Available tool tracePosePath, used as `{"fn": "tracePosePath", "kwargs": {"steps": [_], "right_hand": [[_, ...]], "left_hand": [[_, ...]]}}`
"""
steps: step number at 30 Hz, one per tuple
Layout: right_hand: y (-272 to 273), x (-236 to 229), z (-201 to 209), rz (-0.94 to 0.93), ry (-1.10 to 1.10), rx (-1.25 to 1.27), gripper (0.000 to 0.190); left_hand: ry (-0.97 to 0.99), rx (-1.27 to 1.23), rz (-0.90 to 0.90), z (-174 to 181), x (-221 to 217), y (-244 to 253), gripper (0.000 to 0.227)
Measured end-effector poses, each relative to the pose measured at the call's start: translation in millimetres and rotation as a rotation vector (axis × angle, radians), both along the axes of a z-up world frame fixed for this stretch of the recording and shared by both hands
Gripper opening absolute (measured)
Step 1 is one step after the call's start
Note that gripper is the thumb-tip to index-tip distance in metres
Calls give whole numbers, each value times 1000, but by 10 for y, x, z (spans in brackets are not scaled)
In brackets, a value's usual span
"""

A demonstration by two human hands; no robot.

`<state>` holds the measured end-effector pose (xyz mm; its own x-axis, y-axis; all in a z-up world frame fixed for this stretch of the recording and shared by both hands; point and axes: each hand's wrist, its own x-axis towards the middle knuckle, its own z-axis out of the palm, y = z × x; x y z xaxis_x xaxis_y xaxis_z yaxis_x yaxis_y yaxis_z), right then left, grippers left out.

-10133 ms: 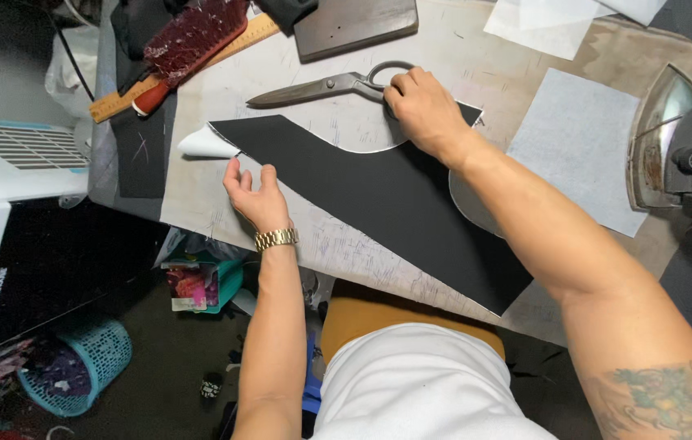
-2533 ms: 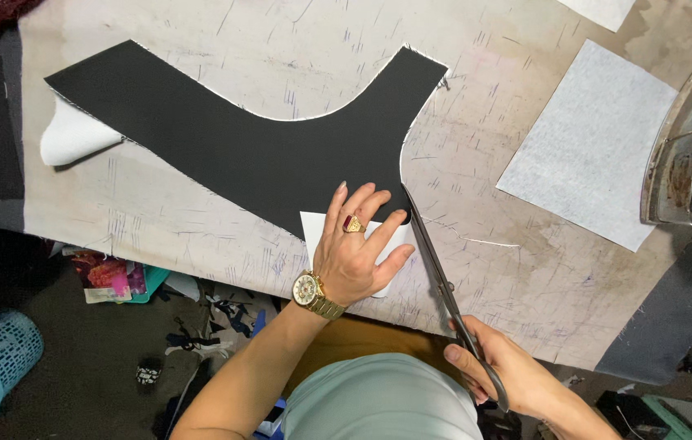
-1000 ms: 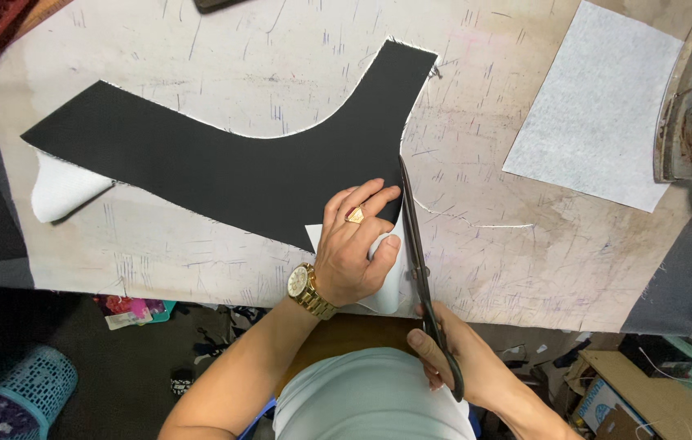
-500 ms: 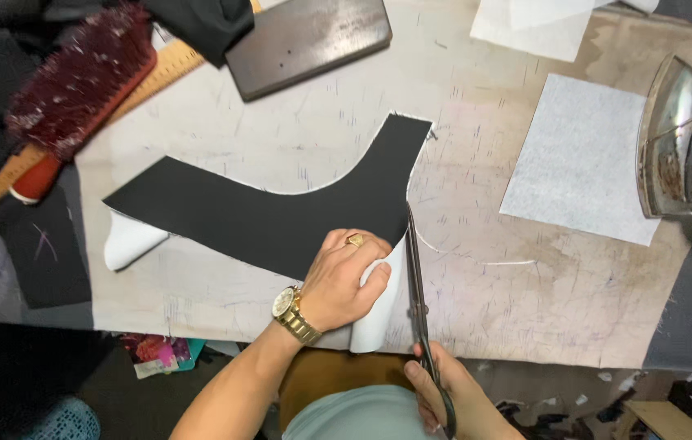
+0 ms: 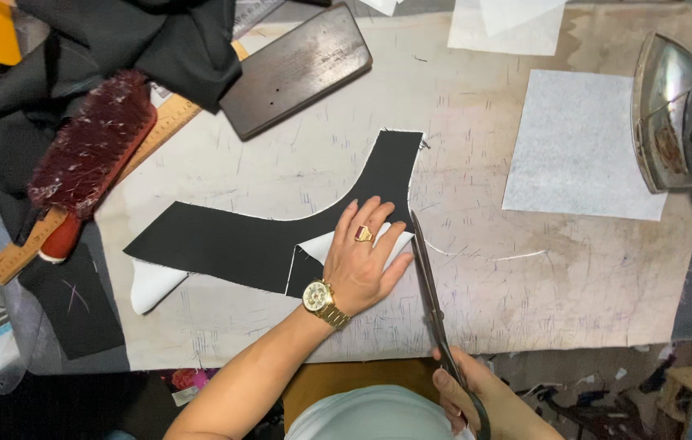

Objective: The person irons pieces of black and white fabric on a workbench, aligns a white template over the black material, and then uses large shears to cut out a garment piece.

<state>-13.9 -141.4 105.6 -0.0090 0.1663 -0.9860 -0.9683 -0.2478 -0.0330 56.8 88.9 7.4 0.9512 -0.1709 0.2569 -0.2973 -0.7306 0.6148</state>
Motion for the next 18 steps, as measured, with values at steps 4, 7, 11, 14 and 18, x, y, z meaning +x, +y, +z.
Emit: {"fn": "tracePosePath", "kwargs": {"steps": [4, 7, 11, 14, 18], "right_hand": [[-94, -178, -230, 88, -202, 112, 36], [34, -80, -157, 124, -197, 77, 42], [68, -100, -190, 106, -250, 84, 29], [94, -91, -190, 244, -269, 35, 32], [43, -83, -180, 202, -270, 62, 35]], "left_hand": [[-23, -85, 15, -33, 11, 9, 29], [-19, -122, 12, -50, 18, 14, 28], [-7, -179, 14, -57, 8, 23, 24], [-8, -195, 23, -90, -3, 23, 23], [-32, -247, 36, -125, -21, 24, 13]]}}
